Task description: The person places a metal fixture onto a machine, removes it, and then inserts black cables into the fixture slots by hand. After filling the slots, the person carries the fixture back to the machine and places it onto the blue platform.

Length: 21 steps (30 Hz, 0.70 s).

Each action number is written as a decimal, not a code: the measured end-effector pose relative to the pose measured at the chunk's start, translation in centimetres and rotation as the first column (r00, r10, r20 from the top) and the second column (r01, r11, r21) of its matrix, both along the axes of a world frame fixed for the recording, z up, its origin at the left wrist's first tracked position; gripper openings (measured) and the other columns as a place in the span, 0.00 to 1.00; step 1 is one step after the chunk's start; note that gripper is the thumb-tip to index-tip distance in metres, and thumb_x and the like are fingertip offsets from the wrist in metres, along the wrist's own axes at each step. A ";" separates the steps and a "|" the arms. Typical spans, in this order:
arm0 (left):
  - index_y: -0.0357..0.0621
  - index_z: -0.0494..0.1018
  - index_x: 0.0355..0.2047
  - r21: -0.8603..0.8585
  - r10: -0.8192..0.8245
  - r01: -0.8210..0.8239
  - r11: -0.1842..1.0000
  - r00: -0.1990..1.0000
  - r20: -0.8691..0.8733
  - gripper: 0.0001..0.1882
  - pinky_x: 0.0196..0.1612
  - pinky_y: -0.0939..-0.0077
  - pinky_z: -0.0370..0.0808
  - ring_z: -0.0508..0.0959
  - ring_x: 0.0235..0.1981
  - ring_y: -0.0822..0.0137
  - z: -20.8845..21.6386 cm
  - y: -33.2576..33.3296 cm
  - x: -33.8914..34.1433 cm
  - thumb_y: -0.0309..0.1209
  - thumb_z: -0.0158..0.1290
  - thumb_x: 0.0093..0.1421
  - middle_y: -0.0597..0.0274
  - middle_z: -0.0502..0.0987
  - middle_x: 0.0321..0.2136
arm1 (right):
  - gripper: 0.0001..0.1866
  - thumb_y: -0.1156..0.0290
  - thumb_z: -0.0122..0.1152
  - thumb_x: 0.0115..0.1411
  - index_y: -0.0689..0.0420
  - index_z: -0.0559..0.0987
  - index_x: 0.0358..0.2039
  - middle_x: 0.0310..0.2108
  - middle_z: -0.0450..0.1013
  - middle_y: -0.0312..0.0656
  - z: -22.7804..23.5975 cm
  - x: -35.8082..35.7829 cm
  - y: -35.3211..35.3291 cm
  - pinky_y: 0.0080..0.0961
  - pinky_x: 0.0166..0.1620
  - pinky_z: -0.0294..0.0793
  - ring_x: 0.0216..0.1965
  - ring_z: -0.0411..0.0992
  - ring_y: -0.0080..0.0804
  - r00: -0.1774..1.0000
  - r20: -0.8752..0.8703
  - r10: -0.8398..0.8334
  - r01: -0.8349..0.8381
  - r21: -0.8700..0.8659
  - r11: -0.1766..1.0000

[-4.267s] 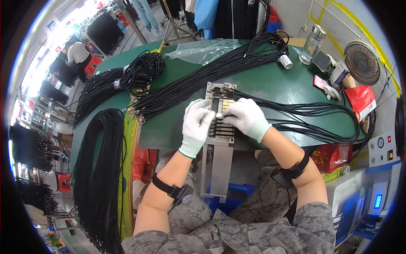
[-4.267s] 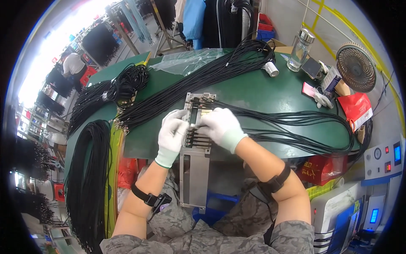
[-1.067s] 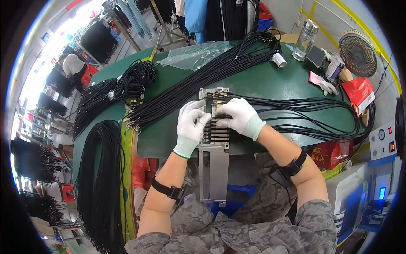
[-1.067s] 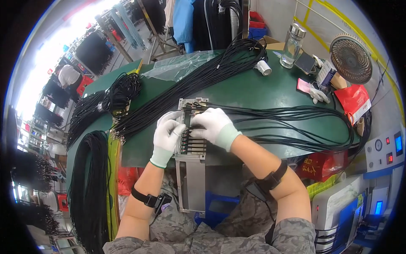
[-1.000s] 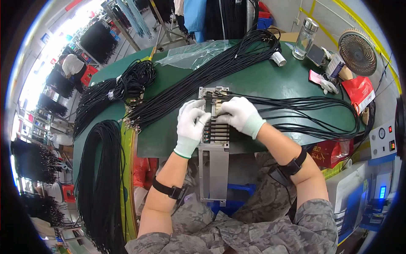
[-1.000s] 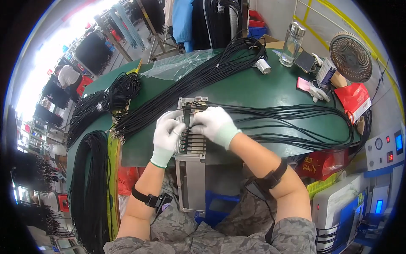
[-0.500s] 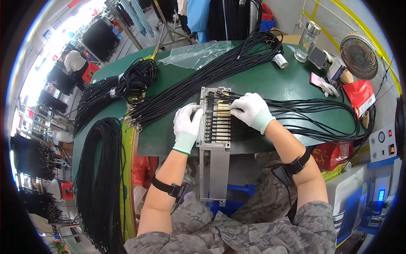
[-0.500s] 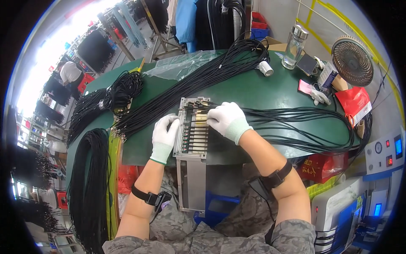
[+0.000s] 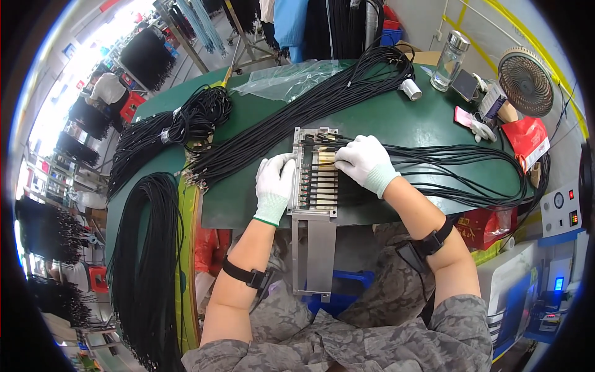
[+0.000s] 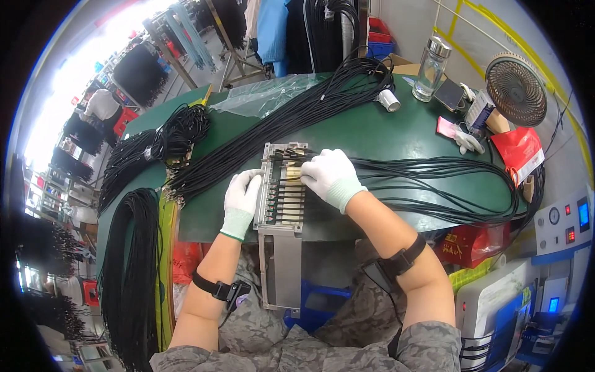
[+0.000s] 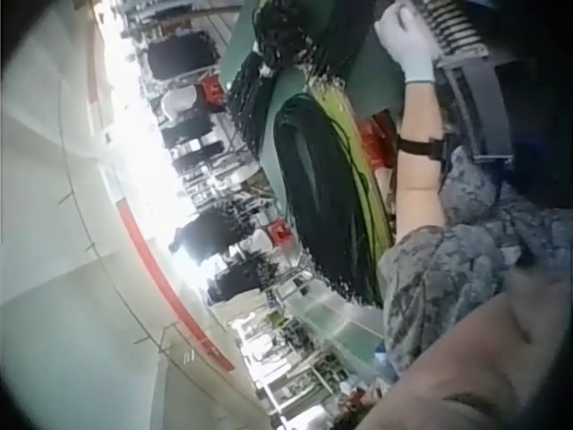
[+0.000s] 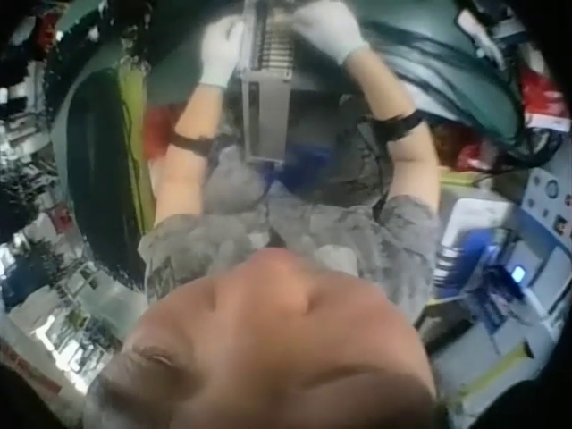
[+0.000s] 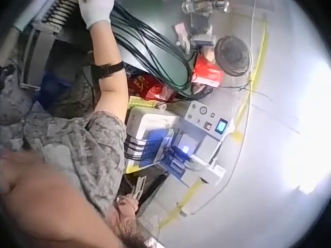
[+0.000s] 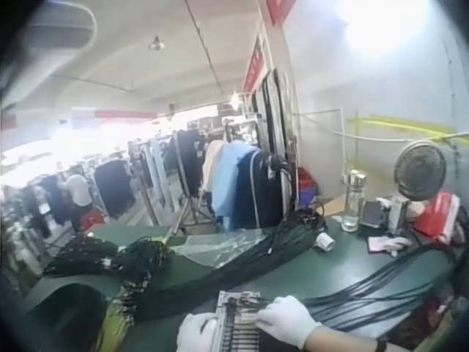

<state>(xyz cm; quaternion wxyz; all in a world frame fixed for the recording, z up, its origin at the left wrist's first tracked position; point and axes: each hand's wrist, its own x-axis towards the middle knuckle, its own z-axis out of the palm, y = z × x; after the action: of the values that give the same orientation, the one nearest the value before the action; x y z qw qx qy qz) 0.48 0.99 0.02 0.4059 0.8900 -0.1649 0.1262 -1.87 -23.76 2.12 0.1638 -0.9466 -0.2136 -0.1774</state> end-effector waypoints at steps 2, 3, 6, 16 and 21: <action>0.45 0.80 0.46 0.024 0.038 -0.036 0.999 0.992 -0.122 0.14 0.54 0.64 0.71 0.76 0.48 0.56 0.2 -0.1 -0.2 0.35 0.52 0.65 0.50 0.79 0.44 | 0.07 0.61 0.62 0.58 0.48 0.79 0.26 0.25 0.75 0.34 -0.1 -0.1 0.3 0.34 0.40 0.67 0.34 0.72 0.37 1.000 0.024 0.011 -0.011 -0.009 1.000; 0.48 0.80 0.47 0.056 0.000 0.003 0.998 0.999 -0.042 0.15 0.57 0.62 0.69 0.73 0.52 0.53 0.2 -0.3 -0.4 0.37 0.53 0.64 0.48 0.76 0.49 | 0.07 0.62 0.62 0.58 0.48 0.79 0.26 0.25 0.75 0.34 -0.1 -0.1 0.4 0.35 0.40 0.67 0.34 0.71 0.37 0.999 0.032 0.011 -0.011 -0.017 1.000; 0.62 0.79 0.52 0.144 -0.135 0.130 0.981 0.990 0.028 0.21 0.68 0.51 0.56 0.57 0.67 0.38 0.4 -1.4 -1.4 0.49 0.57 0.60 0.38 0.58 0.67 | 0.09 0.61 0.61 0.58 0.49 0.77 0.24 0.26 0.75 0.34 -0.4 -0.2 0.9 0.34 0.40 0.67 0.35 0.71 0.37 0.999 0.044 0.004 -0.001 -0.062 0.998; 0.71 0.82 0.48 0.459 -0.208 0.144 0.877 0.974 0.093 0.18 0.72 0.46 0.41 0.50 0.69 0.32 1.1 -2.1 -1.0 0.50 0.59 0.57 0.37 0.55 0.69 | 0.06 0.60 0.67 0.54 0.44 0.82 0.30 0.32 0.75 0.34 -0.7 1.8 -1.0 0.36 0.43 0.70 0.42 0.71 0.38 0.972 0.000 -0.237 0.235 -0.113 0.965; 0.64 0.83 0.46 0.279 -0.153 0.157 0.947 0.988 -0.039 0.17 0.71 0.51 0.47 0.54 0.69 0.37 1.0 -1.4 -0.2 0.49 0.59 0.59 0.38 0.60 0.67 | 0.05 0.61 0.69 0.51 0.45 0.82 0.27 0.31 0.75 0.34 -0.4 2.7 -1.9 0.36 0.44 0.70 0.42 0.71 0.39 0.976 0.015 -0.216 0.216 -0.064 0.974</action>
<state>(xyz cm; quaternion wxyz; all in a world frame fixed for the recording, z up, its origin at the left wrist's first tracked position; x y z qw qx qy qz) 0.29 -0.43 1.03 0.2855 0.9239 -0.2472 0.0618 0.81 -25.63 1.69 0.1115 -0.9684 -0.1159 -0.1907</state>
